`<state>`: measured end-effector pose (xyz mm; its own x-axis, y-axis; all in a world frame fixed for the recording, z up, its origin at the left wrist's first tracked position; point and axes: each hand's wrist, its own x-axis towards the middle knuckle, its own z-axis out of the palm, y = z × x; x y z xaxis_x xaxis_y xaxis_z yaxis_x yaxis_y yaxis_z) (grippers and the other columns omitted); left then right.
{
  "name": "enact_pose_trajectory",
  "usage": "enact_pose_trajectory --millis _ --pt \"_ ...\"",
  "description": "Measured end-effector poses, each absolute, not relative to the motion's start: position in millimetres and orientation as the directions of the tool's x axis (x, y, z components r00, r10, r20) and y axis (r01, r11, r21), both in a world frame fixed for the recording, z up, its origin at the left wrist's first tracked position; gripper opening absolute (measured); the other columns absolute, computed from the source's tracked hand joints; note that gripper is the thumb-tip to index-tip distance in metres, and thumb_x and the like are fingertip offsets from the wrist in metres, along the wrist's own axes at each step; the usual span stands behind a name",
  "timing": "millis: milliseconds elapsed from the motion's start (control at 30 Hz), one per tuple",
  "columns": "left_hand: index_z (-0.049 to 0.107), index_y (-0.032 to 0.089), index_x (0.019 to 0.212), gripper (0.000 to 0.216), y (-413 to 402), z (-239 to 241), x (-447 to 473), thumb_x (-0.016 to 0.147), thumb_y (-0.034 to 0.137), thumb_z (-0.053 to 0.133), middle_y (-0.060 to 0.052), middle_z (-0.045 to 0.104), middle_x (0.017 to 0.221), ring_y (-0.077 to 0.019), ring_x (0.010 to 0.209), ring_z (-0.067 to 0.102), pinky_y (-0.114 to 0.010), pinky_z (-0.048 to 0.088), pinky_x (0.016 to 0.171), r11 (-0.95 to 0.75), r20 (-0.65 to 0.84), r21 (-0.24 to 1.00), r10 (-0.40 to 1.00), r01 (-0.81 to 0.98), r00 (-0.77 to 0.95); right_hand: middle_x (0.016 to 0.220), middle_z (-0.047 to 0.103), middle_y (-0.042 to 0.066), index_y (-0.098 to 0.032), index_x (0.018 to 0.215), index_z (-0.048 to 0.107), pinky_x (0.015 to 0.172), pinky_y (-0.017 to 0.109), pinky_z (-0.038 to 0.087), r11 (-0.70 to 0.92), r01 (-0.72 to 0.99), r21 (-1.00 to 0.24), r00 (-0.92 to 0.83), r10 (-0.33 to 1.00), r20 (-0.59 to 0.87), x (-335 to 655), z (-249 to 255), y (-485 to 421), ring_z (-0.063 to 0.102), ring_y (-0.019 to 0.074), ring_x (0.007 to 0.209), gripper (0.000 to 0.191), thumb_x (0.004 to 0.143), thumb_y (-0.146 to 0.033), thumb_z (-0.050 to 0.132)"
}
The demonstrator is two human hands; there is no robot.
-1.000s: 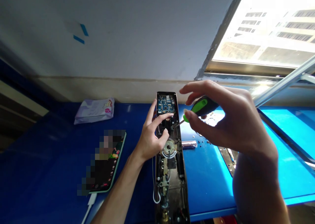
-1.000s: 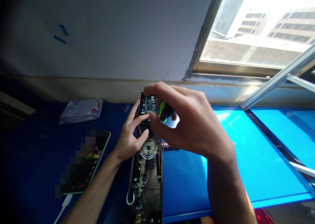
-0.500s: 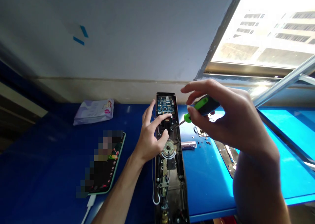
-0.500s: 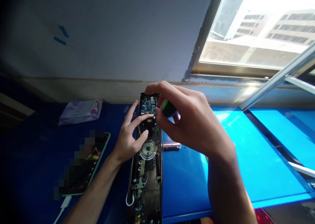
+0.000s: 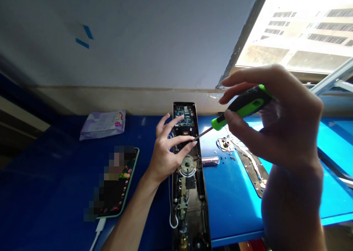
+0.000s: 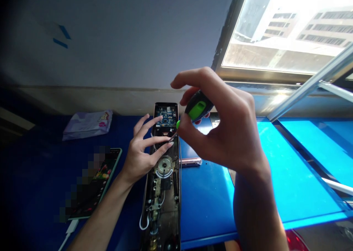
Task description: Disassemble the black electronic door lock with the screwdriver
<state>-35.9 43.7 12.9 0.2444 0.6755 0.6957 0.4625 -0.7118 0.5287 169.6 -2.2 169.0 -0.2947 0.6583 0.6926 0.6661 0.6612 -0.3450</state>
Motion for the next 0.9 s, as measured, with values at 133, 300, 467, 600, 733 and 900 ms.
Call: enact_pose_trajectory --millis 133,300,467,600,733,900 --pt "0.083 0.027 0.089 0.004 45.7 12.2 -35.5 0.091 0.030 0.080 -0.004 0.070 0.143 -0.0327 0.151 0.044 -0.070 0.042 0.122 -0.701 0.684 0.550 0.690 0.454 0.238 0.102 0.078 0.003 -0.035 0.116 0.070 0.073 0.043 0.064 0.675 0.670 -0.308 -0.300 0.626 0.720 173.0 170.4 -2.1 0.077 0.0286 0.090 0.036 0.084 -0.019 0.071" --pt "0.081 0.027 0.087 0.004 42.7 21.9 -33.5 0.092 0.028 0.080 -0.004 0.076 0.122 -0.0300 0.134 0.058 -0.059 0.053 0.113 -0.725 0.737 0.494 0.642 0.480 0.211 0.108 0.076 0.006 -0.038 0.123 0.070 0.072 0.047 0.066 0.622 0.727 -0.289 -0.229 0.617 0.753 178.8 177.4 -10.9 0.078 0.0338 0.098 0.041 0.086 -0.021 0.070" --pt "0.079 0.022 0.096 0.007 42.2 46.0 -21.6 0.099 0.024 0.072 -0.003 0.080 0.094 -0.0178 0.086 0.075 -0.034 0.063 0.082 -0.796 0.707 0.501 0.603 0.339 0.369 0.103 0.078 0.008 -0.032 0.121 0.070 0.082 0.049 0.064 0.519 0.779 -0.351 -0.167 0.712 0.682 196.8 179.8 -15.4 0.077 0.0329 0.097 0.032 0.089 -0.027 0.073" --pt "0.078 0.019 0.096 0.012 52.8 66.6 1.5 0.100 0.022 0.067 -0.004 0.080 0.093 -0.0202 0.084 0.077 -0.034 0.061 0.078 -0.790 0.575 0.508 0.608 0.344 0.547 0.087 0.078 0.003 -0.026 0.122 0.071 0.068 0.042 0.061 0.483 0.826 -0.291 -0.262 0.786 0.561 219.5 172.7 -7.5 0.075 0.0237 0.071 0.033 0.090 -0.033 0.071" --pt "0.078 0.019 0.081 0.019 70.5 80.6 33.6 0.095 0.012 0.066 -0.006 0.076 0.080 -0.0236 0.075 0.075 -0.034 0.055 0.068 -0.797 0.329 0.380 0.590 0.469 0.737 0.082 0.077 0.001 -0.024 0.124 0.072 0.060 0.035 0.056 0.496 0.812 -0.307 -0.345 0.833 0.434 234.1 166.6 -1.0 0.072 0.0191 0.065 0.034 0.092 -0.035 0.067" --pt "0.080 0.019 0.082 0.023 89.9 85.7 65.5 0.087 0.003 0.064 -0.010 0.079 0.087 -0.0298 0.085 0.078 -0.037 0.056 0.073 -0.817 0.077 0.222 0.559 0.533 0.825 0.086 0.078 0.003 -0.024 0.127 0.072 0.063 0.035 0.054 0.468 0.829 -0.306 -0.356 0.863 0.358 241.5 167.5 -1.9 0.071 0.0189 0.068 0.037 0.093 -0.037 0.067"
